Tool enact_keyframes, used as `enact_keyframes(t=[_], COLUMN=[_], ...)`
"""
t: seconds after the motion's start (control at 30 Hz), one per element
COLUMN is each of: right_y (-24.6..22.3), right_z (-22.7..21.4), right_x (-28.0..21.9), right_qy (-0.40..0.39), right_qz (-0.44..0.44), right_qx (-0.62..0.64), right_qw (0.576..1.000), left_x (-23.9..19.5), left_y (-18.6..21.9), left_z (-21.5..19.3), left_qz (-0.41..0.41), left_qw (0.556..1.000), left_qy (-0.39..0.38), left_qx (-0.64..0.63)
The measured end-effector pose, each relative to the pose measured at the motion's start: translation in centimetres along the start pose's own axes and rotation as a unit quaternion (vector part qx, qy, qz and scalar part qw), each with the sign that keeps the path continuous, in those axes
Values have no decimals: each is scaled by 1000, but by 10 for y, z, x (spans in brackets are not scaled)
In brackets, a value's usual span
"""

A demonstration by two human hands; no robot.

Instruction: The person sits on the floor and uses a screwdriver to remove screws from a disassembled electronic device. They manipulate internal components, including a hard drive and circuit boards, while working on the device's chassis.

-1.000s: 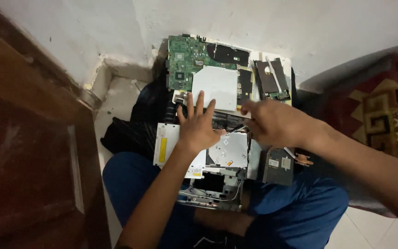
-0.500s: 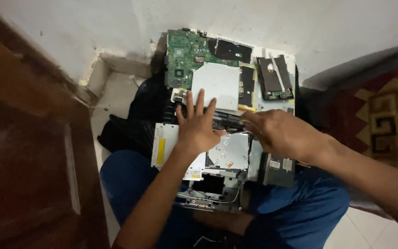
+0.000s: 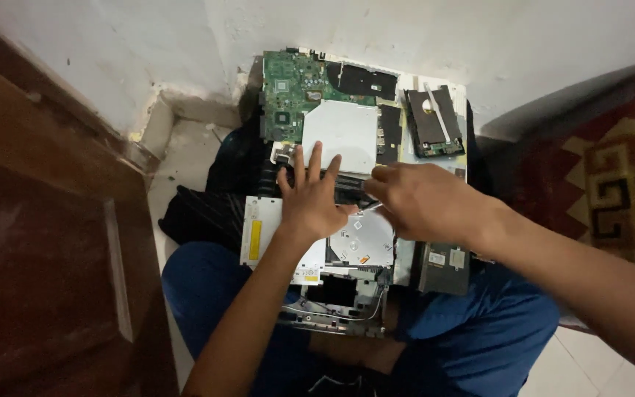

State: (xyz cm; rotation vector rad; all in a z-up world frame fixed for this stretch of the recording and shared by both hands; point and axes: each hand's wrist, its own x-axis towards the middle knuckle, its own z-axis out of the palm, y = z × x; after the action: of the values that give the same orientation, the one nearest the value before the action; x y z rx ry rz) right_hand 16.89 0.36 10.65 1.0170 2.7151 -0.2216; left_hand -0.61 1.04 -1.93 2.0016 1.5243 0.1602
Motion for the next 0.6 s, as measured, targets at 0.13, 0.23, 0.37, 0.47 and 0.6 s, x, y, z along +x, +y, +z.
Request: enact_keyframes(t=[0.13,0.23,0.37,0.47,0.6], right_y=[4,9,7,2,6], right_z=[4,10,14,14,21], right_x=[4,3,-1,3,5], right_qy=[13,-19,-84,-120,-116], right_qz=[45,151,253,295,248], right_qx=[71,115,77,44,-2], right_qw=[996,982,961,947,962], left_x=[-4,-3,-5,-5,-6], left_y=[1,2,3,3,2], left_z=[-3,-3,-5,-5,-5], left_qz=[-8,-4,-3,2,18], left_qw=[1000,1000,1000,1000,999], left_qy=[0,5,7,13,25], left_qx=[12,-14,-10,-14,-30])
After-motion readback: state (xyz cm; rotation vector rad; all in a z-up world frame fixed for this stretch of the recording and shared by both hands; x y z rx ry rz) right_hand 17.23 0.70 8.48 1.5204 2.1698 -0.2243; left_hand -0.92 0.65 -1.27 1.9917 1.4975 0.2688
